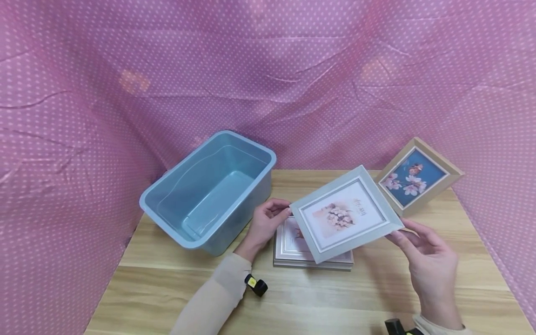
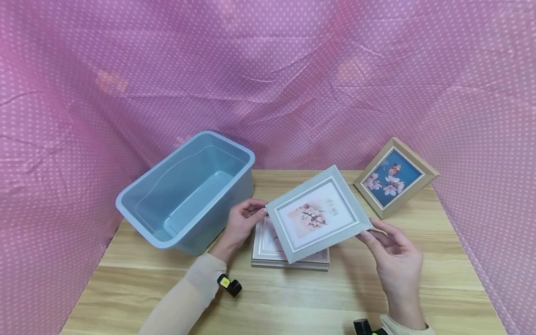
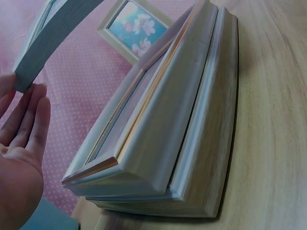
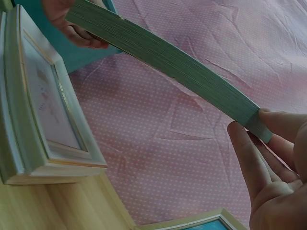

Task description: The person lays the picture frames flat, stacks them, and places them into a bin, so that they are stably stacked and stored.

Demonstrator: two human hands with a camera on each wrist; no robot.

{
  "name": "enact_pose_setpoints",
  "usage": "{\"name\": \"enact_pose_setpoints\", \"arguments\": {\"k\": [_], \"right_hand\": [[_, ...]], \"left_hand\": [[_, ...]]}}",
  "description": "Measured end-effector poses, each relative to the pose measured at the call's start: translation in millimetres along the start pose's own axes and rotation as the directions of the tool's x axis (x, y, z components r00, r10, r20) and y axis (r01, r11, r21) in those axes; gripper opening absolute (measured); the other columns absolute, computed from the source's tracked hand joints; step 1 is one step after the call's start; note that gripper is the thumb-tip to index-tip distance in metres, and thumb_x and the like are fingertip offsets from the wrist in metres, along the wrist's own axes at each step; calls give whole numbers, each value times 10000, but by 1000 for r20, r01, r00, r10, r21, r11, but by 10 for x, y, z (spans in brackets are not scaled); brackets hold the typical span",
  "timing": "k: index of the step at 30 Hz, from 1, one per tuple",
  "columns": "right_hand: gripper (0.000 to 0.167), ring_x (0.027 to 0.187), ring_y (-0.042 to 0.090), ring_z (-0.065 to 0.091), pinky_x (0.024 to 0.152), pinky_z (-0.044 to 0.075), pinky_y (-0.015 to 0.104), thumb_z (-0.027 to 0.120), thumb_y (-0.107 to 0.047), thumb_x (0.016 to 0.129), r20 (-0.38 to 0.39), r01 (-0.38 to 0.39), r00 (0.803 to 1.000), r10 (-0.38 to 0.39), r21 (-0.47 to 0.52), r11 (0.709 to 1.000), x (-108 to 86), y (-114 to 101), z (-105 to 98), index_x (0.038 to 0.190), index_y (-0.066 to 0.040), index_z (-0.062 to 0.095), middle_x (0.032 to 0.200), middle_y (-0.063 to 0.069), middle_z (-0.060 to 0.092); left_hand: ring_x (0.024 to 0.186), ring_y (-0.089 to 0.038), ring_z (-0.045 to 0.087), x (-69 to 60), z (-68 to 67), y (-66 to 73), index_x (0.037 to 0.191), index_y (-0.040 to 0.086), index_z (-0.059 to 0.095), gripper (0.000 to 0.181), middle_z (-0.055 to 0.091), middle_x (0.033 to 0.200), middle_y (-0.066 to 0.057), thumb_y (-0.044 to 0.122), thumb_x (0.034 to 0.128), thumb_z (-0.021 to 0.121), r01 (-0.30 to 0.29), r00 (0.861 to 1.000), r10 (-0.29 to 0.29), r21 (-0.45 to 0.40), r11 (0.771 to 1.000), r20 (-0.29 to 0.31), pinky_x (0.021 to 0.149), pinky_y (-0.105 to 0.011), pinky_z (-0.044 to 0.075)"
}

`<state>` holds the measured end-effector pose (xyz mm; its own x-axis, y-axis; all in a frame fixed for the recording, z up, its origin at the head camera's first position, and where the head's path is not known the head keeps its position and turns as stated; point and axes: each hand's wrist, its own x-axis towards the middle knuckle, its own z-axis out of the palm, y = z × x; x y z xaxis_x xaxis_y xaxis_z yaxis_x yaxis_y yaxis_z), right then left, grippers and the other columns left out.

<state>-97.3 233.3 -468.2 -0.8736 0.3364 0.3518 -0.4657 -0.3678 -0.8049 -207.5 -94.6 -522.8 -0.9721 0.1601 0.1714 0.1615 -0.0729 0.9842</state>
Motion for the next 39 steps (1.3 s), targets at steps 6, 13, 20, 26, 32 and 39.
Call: {"name": "enact_pose_setpoints", "arguments": {"k": [6,13,20,26,32,39], "right_hand": [[373,996,254,825,864,659,398,558,411,828,19,-1,1000,1,-13,1000,-26,58,17,1188,323,600,1211,217,779],[330,992,184,816,886,659,321,633,388,803,-21,-14,1000,11,-180,984,-43,103,28,1127,327,615,1195,142,813],[316,1053,156,802,919,641,278,681,352,801,22,33,999,-28,-251,967,-98,170,39,1112,319,631,1142,101,826],[318,1045,127,804,913,637,261,728,313,804,-26,-24,1000,15,-356,934,-174,223,46,1114,278,667,1137,62,827],[331,1003,94,802,882,641,234,766,301,780,-82,-76,996,45,-433,898,-262,278,67,1099,233,713,1085,25,832],[329,968,49,794,871,634,194,803,261,779,-104,-112,992,67,-534,838,-332,341,89,1092,173,754,1046,-51,837]], "left_hand": [[959,-90,759,4,-11,-2,1192,-136,708,258,796,1123,-208,-33,958,746,-5,997,3,-27,1000,-76,899,-216,634],[946,-57,769,-1,-29,19,1211,-131,721,274,789,1174,-247,-28,959,755,12,992,-16,-34,999,-125,881,-206,643],[1155,-241,749,-31,-56,65,1304,-105,688,353,711,1339,-303,-45,958,730,22,995,-21,10,1000,-100,995,-202,607],[1298,-476,655,-67,-101,73,1362,-123,648,400,670,1408,-317,-37,974,701,-21,999,25,78,997,-48,1069,-195,556],[1307,-500,638,-82,-156,34,1421,-130,600,459,646,1432,-336,-28,982,685,-43,999,43,108,993,1,1109,-223,542],[1293,-497,644,-100,-203,2,1476,-114,561,509,618,1479,-325,-4,992,674,-50,998,44,165,985,41,1158,-400,557]]}}
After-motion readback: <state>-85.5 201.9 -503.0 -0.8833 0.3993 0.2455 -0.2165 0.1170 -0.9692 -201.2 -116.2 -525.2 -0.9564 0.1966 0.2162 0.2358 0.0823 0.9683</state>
